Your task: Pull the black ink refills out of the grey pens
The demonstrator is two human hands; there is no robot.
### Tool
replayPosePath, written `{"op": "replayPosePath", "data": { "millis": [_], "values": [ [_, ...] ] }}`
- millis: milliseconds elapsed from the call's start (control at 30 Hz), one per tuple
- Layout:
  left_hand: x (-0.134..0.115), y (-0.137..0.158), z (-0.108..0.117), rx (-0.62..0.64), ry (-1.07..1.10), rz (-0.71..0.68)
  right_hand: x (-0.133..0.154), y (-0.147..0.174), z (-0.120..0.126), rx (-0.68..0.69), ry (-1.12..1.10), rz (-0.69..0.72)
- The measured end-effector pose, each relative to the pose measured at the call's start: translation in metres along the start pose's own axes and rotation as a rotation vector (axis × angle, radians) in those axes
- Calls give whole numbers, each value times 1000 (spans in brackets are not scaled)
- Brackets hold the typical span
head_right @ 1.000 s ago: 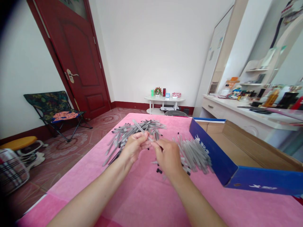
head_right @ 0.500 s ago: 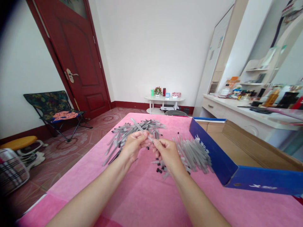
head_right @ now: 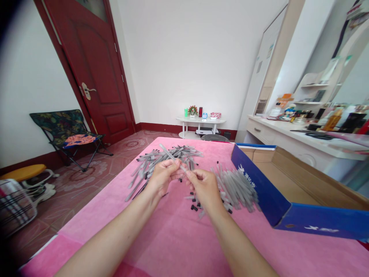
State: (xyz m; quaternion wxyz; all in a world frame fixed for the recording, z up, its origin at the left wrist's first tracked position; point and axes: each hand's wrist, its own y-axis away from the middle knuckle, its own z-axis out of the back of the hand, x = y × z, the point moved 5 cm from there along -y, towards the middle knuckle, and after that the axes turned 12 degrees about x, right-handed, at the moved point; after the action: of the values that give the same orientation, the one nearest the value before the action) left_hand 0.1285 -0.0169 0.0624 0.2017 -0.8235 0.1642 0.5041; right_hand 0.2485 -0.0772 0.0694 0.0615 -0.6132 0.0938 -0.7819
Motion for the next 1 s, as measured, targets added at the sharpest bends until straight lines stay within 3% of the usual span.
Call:
{"op": "replayPosePath", "data": {
  "millis": [167, 400, 600, 800, 933, 1000],
  "values": [
    [3, 0, 1, -11, 8, 2, 10, 4, 6, -169, 274, 158],
    [1, 0, 1, -17, -35, -5, -10, -2, -5, 46, -48, -70],
    [3, 0, 1, -34, -46, 0, -3, 1, 3, -95, 155, 87],
    [1, -2, 4, -36, -56, 0, -12, -3, -5, 66, -63, -114],
    [2, -2, 4, -30, -63, 11, -4, -3, 0, 4, 0, 38],
    [3, -3, 4, -18, -66, 10, -4, -3, 1, -14, 4, 43]
  ]
}}
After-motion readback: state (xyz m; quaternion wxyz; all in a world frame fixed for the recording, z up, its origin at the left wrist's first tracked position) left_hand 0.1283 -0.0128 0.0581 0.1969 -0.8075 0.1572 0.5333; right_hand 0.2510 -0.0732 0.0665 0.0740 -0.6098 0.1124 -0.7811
